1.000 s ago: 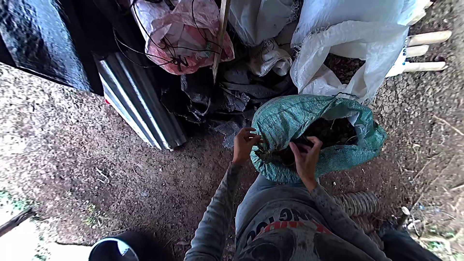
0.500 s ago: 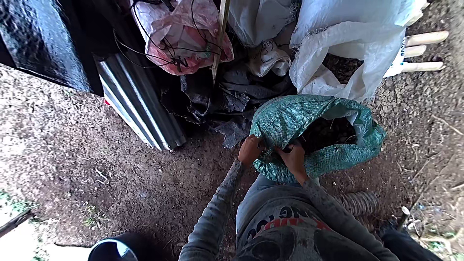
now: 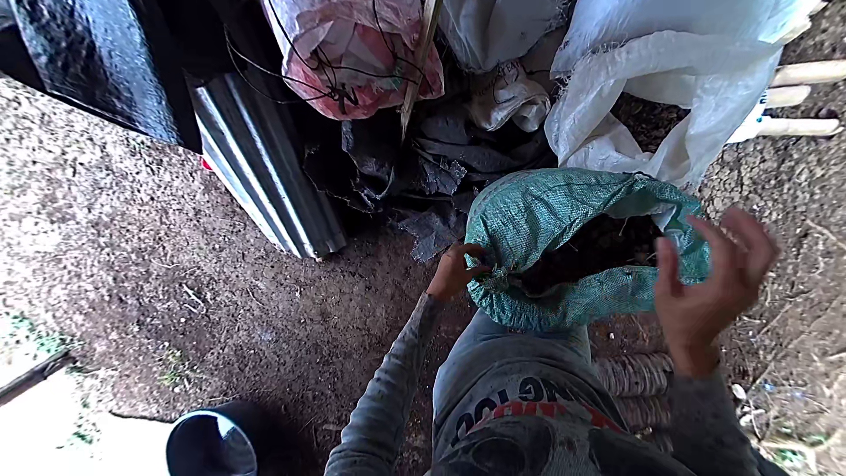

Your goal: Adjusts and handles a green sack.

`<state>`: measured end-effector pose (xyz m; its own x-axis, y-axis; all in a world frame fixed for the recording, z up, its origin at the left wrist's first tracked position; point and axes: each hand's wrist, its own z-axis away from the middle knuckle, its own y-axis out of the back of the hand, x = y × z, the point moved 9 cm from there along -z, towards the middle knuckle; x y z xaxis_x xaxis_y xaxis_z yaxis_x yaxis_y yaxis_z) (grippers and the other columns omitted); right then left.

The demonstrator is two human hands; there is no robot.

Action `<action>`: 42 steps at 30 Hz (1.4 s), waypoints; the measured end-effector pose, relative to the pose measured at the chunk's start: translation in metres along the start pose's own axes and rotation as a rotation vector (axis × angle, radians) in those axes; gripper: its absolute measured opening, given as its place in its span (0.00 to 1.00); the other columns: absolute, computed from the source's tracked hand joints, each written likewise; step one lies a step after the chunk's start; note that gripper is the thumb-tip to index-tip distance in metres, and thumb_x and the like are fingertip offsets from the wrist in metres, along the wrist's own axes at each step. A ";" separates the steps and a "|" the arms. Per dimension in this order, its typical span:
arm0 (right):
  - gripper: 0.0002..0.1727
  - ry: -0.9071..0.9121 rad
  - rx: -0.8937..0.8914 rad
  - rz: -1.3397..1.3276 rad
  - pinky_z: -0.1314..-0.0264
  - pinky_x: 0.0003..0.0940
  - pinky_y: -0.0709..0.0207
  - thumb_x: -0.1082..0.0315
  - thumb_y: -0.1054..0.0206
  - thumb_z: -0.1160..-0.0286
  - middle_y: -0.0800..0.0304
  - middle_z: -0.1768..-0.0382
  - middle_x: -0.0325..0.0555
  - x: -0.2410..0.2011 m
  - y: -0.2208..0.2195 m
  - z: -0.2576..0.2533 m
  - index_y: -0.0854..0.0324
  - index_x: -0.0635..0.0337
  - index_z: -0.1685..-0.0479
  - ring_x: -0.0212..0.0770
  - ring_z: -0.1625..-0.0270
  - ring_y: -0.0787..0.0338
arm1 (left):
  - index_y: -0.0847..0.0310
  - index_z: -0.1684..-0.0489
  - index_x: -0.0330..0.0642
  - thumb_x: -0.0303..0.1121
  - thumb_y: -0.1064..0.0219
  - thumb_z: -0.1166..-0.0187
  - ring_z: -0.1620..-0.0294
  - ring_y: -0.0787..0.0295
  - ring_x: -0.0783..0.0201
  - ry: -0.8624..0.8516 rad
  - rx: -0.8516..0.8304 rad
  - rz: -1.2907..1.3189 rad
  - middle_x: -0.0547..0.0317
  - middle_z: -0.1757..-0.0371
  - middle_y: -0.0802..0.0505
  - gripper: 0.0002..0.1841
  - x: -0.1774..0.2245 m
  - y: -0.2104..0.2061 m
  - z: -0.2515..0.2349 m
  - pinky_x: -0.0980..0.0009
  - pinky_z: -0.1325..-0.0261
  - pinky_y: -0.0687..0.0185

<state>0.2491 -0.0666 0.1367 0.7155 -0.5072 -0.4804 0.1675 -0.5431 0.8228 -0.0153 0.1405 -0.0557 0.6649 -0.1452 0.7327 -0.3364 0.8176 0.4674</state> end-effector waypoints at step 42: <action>0.28 -0.848 -0.822 -0.975 0.33 0.35 0.17 0.68 0.19 0.33 0.10 0.44 0.52 -0.031 -0.238 0.092 0.22 0.68 0.34 0.37 0.40 0.11 | 0.29 0.18 0.33 0.26 0.53 0.07 0.52 0.17 0.53 -0.183 -0.165 0.183 0.38 0.47 0.14 0.22 0.027 -0.018 -0.022 0.57 0.42 0.19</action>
<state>0.1241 0.0168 -0.0724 -0.4306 -0.5595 -0.7082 0.8493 -0.5167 -0.1082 0.0235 0.1341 -0.0551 0.4668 -0.0733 0.8813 -0.3166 0.9167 0.2439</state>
